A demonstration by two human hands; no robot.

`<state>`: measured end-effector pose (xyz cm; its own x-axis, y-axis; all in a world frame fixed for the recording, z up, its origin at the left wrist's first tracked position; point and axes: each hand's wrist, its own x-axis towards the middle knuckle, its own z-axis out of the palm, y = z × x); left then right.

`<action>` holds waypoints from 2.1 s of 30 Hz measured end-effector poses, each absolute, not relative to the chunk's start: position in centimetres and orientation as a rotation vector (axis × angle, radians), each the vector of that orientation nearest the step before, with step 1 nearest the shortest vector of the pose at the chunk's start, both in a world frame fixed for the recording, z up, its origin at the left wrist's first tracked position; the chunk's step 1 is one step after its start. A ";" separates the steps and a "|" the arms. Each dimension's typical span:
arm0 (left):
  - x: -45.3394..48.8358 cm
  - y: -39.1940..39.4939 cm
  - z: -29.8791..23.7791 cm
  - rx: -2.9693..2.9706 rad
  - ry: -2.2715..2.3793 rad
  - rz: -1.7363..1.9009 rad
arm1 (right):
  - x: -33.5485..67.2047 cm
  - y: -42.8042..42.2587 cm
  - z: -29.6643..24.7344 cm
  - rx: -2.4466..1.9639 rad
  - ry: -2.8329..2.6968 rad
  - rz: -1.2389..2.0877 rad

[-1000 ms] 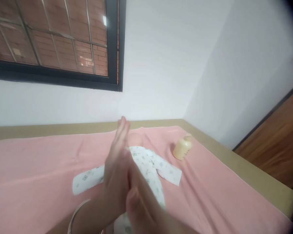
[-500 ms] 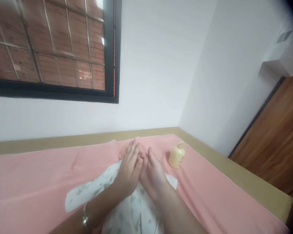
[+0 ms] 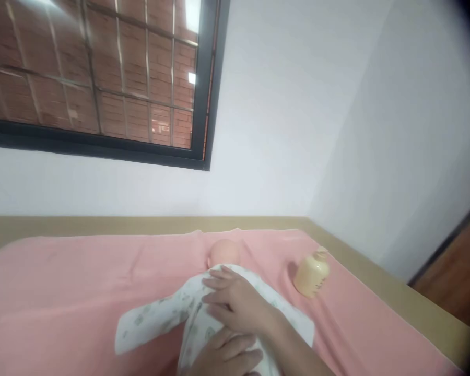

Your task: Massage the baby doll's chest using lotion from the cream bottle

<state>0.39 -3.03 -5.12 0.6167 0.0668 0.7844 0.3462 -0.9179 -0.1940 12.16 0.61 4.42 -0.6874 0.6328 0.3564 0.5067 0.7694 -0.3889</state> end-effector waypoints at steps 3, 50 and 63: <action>-0.1 -2.7 -5.7 -2.521 -0.366 -1.217 | 12.3 1.4 3.9 -0.870 -2.538 0.344; -1.5 -5.1 -2.5 -2.778 -0.384 -1.146 | 14.3 3.1 2.1 -1.117 -2.053 0.663; -1.6 -4.7 -2.8 -2.718 -0.333 -1.087 | 13.0 3.1 2.6 -1.098 -2.208 0.281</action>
